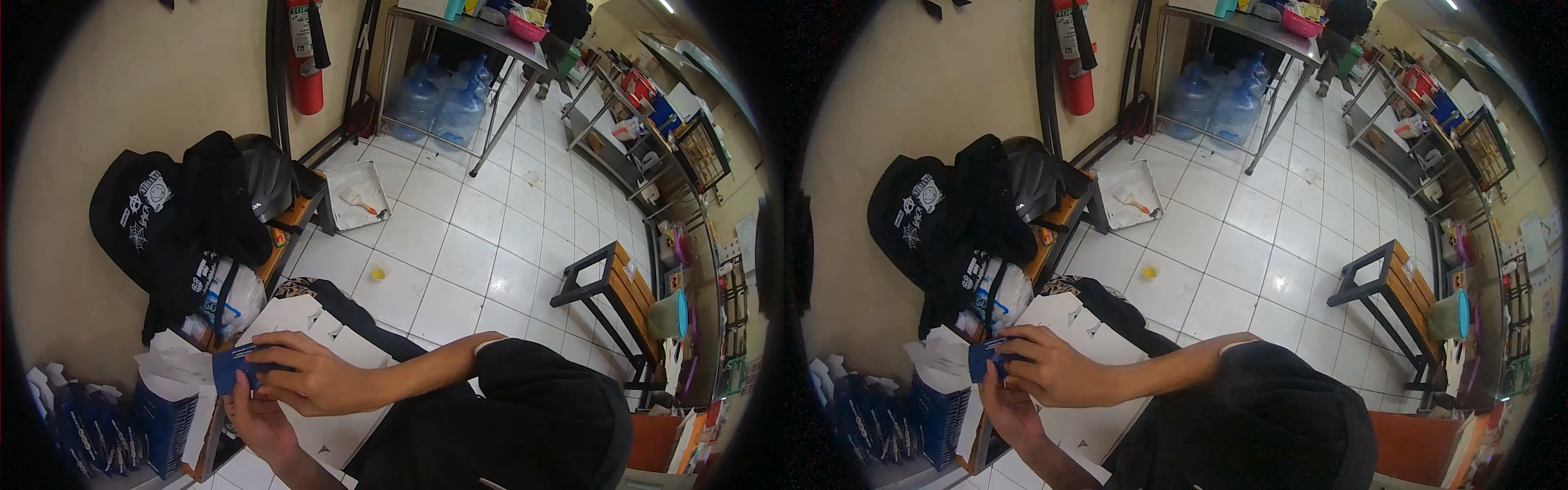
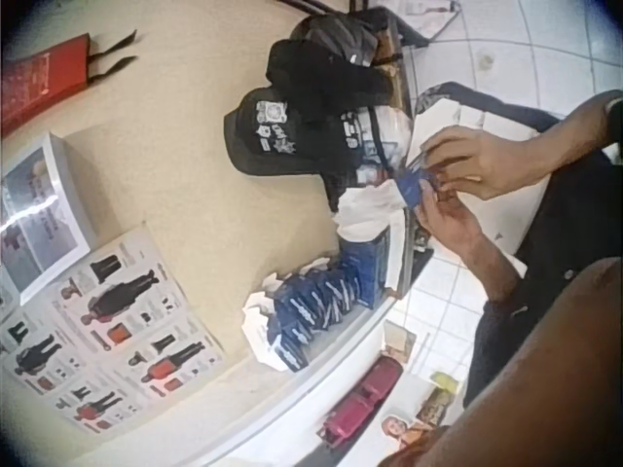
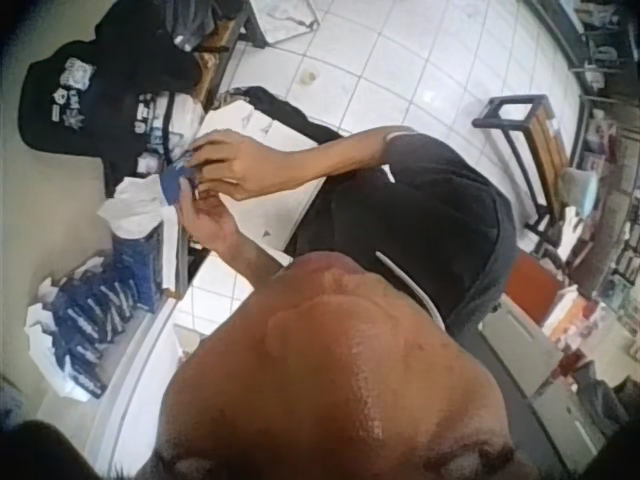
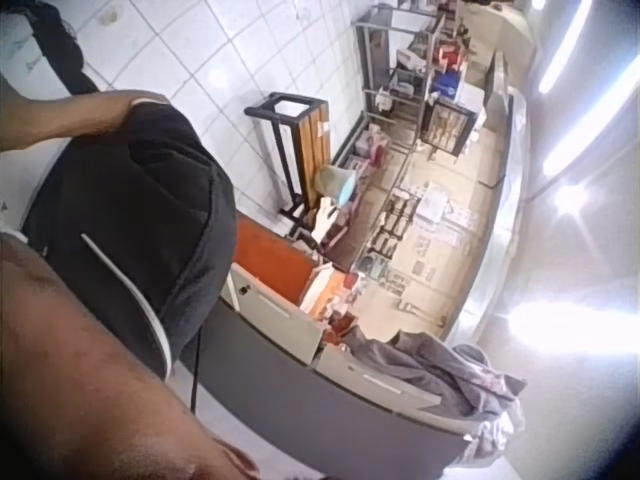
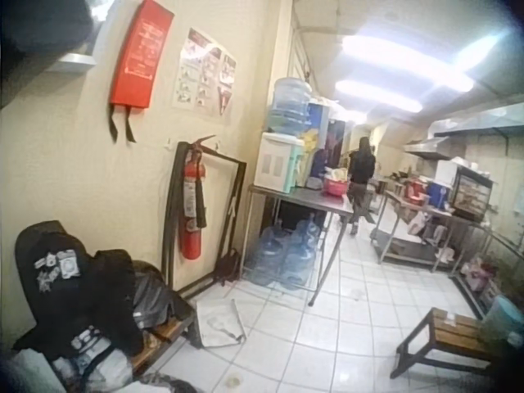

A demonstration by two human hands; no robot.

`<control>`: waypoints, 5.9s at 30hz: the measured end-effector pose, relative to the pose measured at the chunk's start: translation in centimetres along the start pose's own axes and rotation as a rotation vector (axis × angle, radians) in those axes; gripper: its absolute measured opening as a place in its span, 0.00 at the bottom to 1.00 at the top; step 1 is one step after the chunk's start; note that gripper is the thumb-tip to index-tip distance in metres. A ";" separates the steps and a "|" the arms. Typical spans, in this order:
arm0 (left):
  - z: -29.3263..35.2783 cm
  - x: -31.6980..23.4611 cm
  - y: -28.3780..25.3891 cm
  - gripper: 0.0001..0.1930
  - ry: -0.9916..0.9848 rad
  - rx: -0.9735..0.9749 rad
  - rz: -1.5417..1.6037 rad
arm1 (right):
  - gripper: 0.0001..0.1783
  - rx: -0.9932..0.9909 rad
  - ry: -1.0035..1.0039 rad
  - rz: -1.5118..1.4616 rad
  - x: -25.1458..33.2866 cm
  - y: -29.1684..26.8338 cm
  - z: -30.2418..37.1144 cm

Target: The person picks up flat cardboard sheets and folds them into boxes, handling blue and white components and stacking the completed boxes on a shelf.

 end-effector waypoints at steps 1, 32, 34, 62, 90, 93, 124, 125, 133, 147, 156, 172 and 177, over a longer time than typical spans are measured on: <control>0.4 -0.3 0.5 0.21 0.074 0.004 -0.045 | 0.12 -0.043 0.053 -0.019 0.6 0.1 -0.2; 6.1 -3.3 -7.3 0.08 0.163 0.017 -0.785 | 0.23 0.661 0.133 -0.042 -0.7 4.2 0.4; 5.8 -4.6 -6.1 0.09 0.194 0.023 -0.761 | 0.29 0.663 0.068 -0.033 -0.2 3.6 -0.4; 4.1 -0.9 -8.3 0.17 -0.371 0.098 -0.140 | 0.14 0.797 -0.099 -0.313 -2.3 2.9 -5.0; 4.2 -3.1 -6.0 0.17 0.667 -0.049 -0.852 | 0.26 0.588 0.777 -0.737 -2.8 1.9 -0.8; 4.0 -3.8 -5.9 0.13 0.600 0.029 -1.098 | 0.25 0.614 0.758 -0.759 -2.4 2.3 -0.3; 9.5 -27.2 -15.7 0.36 1.510 -0.107 -1.221 | 0.28 0.039 0.424 -0.299 -7.1 -0.6 -0.4; 10.4 -31.5 -15.9 0.33 1.544 -0.152 -1.339 | 0.28 0.078 0.462 -0.318 -7.2 -0.4 0.1; 9.0 -59.2 -19.7 0.27 1.263 -0.635 -1.503 | 0.20 0.214 0.545 -0.421 -6.7 0.8 1.7; 5.4 -11.6 -23.0 0.24 0.981 -0.552 -1.416 | 0.37 0.405 0.560 0.285 -12.1 0.2 11.7; 8.0 8.0 -17.3 0.38 0.260 -0.351 -1.092 | 0.50 0.466 0.753 0.216 -8.6 2.0 13.4; 9.0 12.4 -12.4 0.40 0.158 0.125 -1.536 | 0.47 0.872 0.290 0.121 -3.4 6.1 16.9; 9.6 12.6 -12.4 0.33 0.194 0.125 -1.322 | 0.39 0.742 0.500 -0.164 -5.0 4.7 18.8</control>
Point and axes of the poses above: each hand's wrist, its own z-axis away from the middle knuckle, its own y-axis out of the palm, x = y × z, the point moved 1 cm from there along -z, towards the middle knuckle, and after that the axes turned 10 degrees about z, right-handed, at the moved point
